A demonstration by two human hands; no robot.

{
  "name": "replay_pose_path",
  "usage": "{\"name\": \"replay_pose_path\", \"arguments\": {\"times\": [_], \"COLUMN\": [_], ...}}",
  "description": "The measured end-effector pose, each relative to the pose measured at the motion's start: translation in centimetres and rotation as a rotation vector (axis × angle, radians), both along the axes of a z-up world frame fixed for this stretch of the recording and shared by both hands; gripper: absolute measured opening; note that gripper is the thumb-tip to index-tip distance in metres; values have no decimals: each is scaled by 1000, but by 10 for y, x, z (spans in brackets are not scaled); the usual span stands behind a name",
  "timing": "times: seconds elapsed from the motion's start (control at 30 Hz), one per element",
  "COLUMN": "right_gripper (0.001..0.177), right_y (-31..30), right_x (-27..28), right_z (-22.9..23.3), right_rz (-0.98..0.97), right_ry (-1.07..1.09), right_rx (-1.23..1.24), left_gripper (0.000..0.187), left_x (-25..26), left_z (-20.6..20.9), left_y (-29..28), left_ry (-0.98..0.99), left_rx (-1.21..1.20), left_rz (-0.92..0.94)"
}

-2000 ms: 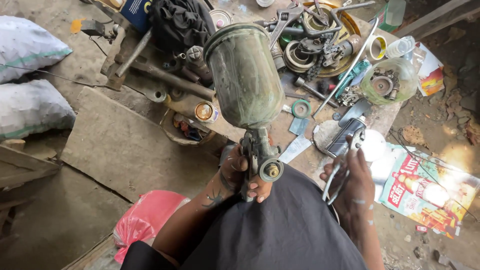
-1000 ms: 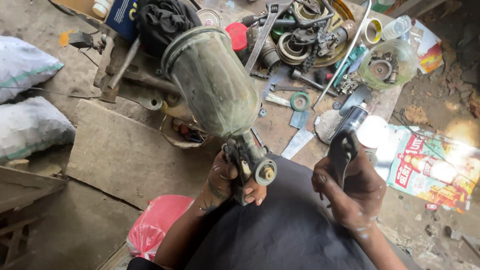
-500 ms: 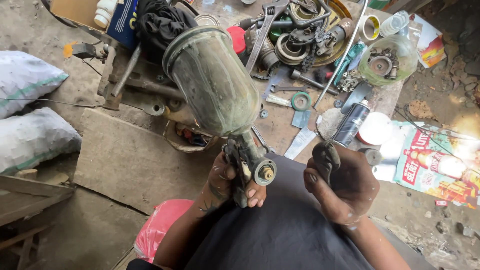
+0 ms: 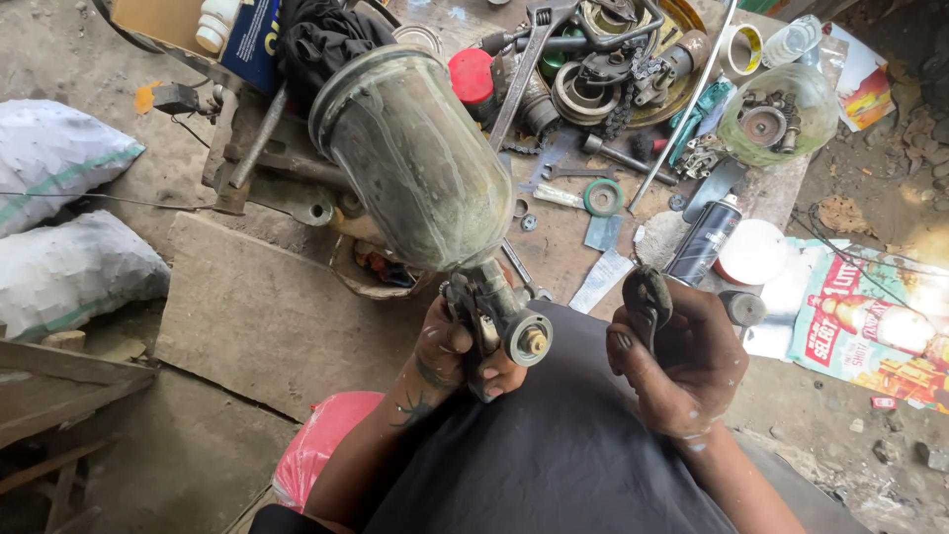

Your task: The person disassembles a paint sprayer, removing the nozzle and internal components. They use a wrench to loosen parts and pliers to extract a small piece from the nozzle assembly. The person then reassembles the sprayer, screwing the nozzle back into place.

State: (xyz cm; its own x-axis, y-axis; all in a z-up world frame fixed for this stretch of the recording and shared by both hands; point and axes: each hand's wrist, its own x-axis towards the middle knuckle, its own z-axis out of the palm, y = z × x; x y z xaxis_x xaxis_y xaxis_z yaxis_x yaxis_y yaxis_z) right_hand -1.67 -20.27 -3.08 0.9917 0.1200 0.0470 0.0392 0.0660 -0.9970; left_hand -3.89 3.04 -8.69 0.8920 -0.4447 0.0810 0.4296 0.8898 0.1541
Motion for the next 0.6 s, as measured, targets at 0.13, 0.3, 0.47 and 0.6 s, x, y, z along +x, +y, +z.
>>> {"name": "replay_pose_path", "arguments": {"times": [0.13,0.3,0.47,0.6], "right_gripper": [42,34,47,49], "right_y": [0,-1,-16,-17], "right_x": [-1,8,1,10], "right_z": [-2,-5,-7,14], "right_rz": [9,143,131,62], "right_ry": [-7,-175,-291,-609], "right_rx": [29,91,-303,-726], "left_gripper": [64,69,66,66], "left_x": [1,-2,-1,8], "left_z": [-3,-8,-14,-20], "left_y": [0,2,8,9], "left_ry": [-25,0,-17,-88], "left_rx": [-12,-41,-7,-120], "left_rz": [-19,10,24,-16]}}
